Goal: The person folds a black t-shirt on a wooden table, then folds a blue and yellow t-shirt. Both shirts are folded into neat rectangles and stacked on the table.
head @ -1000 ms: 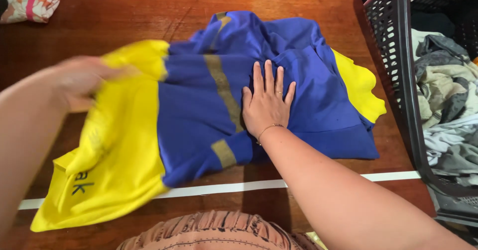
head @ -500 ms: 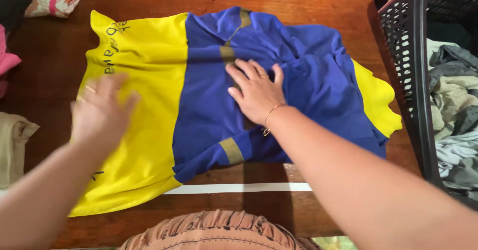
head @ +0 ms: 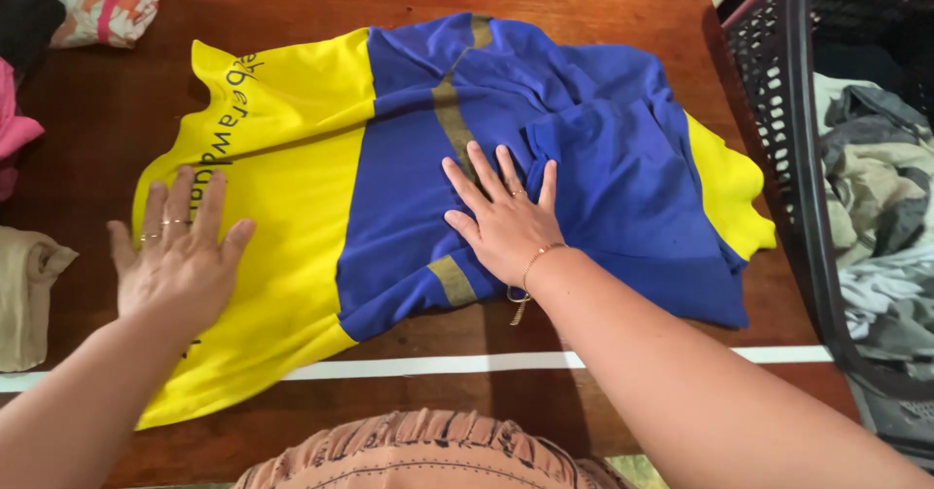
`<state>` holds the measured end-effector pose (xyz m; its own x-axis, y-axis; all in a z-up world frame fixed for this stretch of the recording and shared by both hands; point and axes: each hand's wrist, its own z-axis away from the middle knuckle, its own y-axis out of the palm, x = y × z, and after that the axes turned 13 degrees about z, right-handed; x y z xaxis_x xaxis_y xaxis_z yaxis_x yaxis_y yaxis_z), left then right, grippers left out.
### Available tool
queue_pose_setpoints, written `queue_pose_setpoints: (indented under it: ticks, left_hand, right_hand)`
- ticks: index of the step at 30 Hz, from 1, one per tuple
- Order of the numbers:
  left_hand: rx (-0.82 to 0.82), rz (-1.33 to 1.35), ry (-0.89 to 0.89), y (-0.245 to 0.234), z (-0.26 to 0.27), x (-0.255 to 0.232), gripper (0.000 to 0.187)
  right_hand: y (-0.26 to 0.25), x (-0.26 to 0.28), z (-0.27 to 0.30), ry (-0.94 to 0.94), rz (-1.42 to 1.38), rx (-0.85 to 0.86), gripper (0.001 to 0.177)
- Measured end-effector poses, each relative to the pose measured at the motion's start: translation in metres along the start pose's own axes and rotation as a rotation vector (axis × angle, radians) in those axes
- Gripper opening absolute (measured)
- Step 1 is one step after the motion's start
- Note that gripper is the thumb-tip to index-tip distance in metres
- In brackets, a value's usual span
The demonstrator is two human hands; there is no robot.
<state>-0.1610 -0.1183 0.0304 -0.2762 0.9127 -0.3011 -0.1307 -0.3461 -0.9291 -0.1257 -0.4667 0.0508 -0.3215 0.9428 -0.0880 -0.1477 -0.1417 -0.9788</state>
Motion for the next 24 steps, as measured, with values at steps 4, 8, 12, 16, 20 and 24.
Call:
queue_pose_setpoints:
  ticks: [4, 8, 12, 16, 20, 24]
  left_hand:
    - [-0.133, 0.034, 0.213, -0.005, 0.011, 0.014, 0.069]
    - [-0.452, 0.056, 0.621, -0.027, 0.062, 0.008, 0.031]
    - [-0.143, 0.125, 0.653, -0.017, 0.116, 0.011, 0.029]
    - [-0.192, 0.093, 0.696, 0.006, 0.133, 0.032, 0.056]
    - [-0.145, 0.061, 0.743, 0.015, 0.136, 0.033, 0.065]
    - [-0.213, 0.051, 0.889, 0.01, 0.142, 0.019, 0.047]
  right_hand:
    - [0.0, -0.003, 0.02, -0.025, -0.037, -0.217, 0.058]
    - [-0.012, 0.016, 0.056, -0.149, -0.086, -0.467, 0.033]
    - [-0.017, 0.048, 0.083, -0.346, -0.142, -0.428, 0.032]
    - [-0.017, 0.07, 0.093, -0.4, -0.218, -0.42, 0.029]
    - [-0.022, 0.092, 0.096, -0.513, -0.189, -0.383, 0.027]
    - [-0.025, 0.111, 0.094, -0.577, -0.294, -0.391, 0.014]
